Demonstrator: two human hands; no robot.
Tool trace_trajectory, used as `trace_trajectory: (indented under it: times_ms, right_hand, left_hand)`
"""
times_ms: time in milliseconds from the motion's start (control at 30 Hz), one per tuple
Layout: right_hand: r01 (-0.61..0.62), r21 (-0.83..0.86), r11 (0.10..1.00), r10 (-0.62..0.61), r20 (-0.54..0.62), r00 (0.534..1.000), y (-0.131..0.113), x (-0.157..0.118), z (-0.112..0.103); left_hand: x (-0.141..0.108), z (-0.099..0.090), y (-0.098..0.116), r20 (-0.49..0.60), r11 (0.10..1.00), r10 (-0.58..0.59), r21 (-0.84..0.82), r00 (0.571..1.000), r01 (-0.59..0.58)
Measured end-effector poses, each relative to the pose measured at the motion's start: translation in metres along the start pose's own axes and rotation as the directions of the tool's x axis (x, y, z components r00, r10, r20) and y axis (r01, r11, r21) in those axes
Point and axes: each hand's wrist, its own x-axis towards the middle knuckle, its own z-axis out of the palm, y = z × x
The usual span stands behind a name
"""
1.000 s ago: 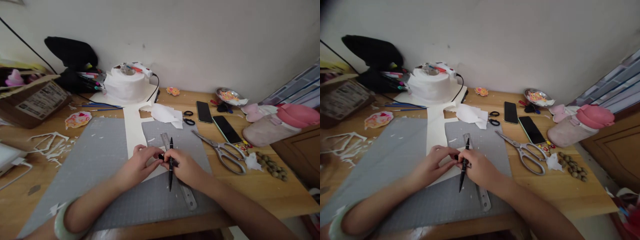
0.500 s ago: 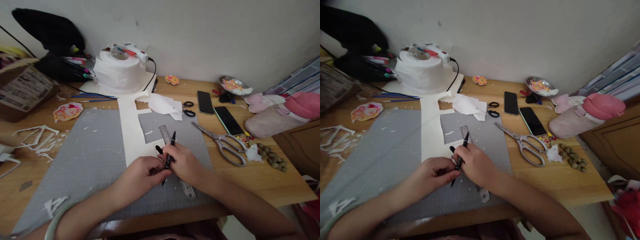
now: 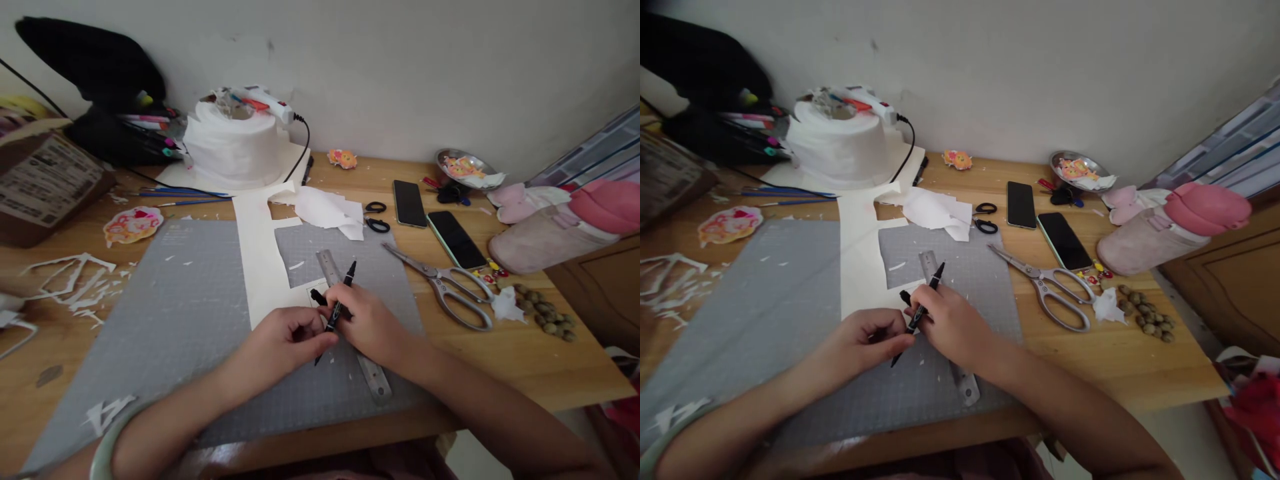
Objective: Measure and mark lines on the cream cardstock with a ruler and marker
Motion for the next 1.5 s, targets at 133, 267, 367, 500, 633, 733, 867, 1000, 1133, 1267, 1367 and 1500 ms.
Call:
trace_trajectory:
  times_ms: [133, 267, 367, 500, 633, 733, 867, 1000, 1133, 1267, 1367, 1500]
  right_hand:
    - [-0.121, 0.221, 0.968, 0.125, -0.005, 0.992, 0.005, 0.003, -0.001]
    - [-0.284, 0.482, 0.829, 0.255, 0.128, 0.959, 0.006, 0.003, -0.003]
    - [-0.317, 0.537, 0.782, 0.251, 0.193, 0.948, 0.004, 0.0, -0.004]
    - [-0.305, 0.546, 0.78, 0.232, 0.2, 0.952, 0.002, -0.001, -0.004]
    - [-0.211, 0.561, 0.801, 0.214, 0.061, 0.975, 0.007, 0.002, -0.007]
    - [-0.15, 0.541, 0.827, 0.215, -0.057, 0.975, 0.014, 0.003, -0.011]
    - [-0.1, 0.529, 0.843, 0.223, -0.174, 0.959, 0.02, 0.004, -0.014]
    - [-0.144, 0.522, 0.84, 0.277, -0.185, 0.943, 0.017, 0.002, -0.014]
    - [-0.155, 0.568, 0.808, 0.301, -0.173, 0.938, 0.01, -0.002, -0.008]
    - [-0.181, 0.56, 0.809, 0.277, -0.092, 0.957, 0.006, -0.009, -0.003]
    - [-0.171, 0.48, 0.86, 0.227, -0.061, 0.972, 0.008, -0.015, -0.001]
    - [-0.131, 0.432, 0.892, 0.174, -0.06, 0.983, 0.015, -0.014, -0.001]
  left_hand:
    - [0.001, -0.006, 0.007, -0.147, 0.993, 0.076, 0.104, 0.986, -0.061]
    - [0.003, -0.009, 0.008, -0.383, 0.978, 0.134, 0.2, 0.914, -0.06]
    - [0.005, -0.009, 0.002, -0.349, 0.97, 0.152, 0.233, 0.925, -0.072]
    - [0.006, -0.011, -0.004, -0.245, 0.96, 0.159, 0.263, 0.956, -0.092]
    - [0.007, -0.017, -0.004, -0.374, 0.974, 0.148, 0.214, 0.916, -0.07]
    - [0.007, -0.022, -0.004, -0.45, 0.981, 0.143, 0.185, 0.881, -0.065]
    - [0.004, -0.028, -0.003, -0.479, 0.96, 0.18, 0.277, 0.859, -0.046]
    - [-0.001, -0.034, 0.0, -0.479, 0.909, 0.25, 0.416, 0.841, -0.033]
    - [-0.004, -0.035, 0.003, -0.453, 0.856, 0.283, 0.516, 0.846, -0.01]
    - [-0.005, -0.031, 0.005, -0.383, 0.825, 0.276, 0.566, 0.882, -0.013]
    - [-0.005, -0.03, 0.002, -0.332, 0.826, 0.233, 0.564, 0.914, -0.006]
    - [-0.004, -0.03, -0.003, -0.31, 0.883, 0.209, 0.467, 0.928, -0.043]
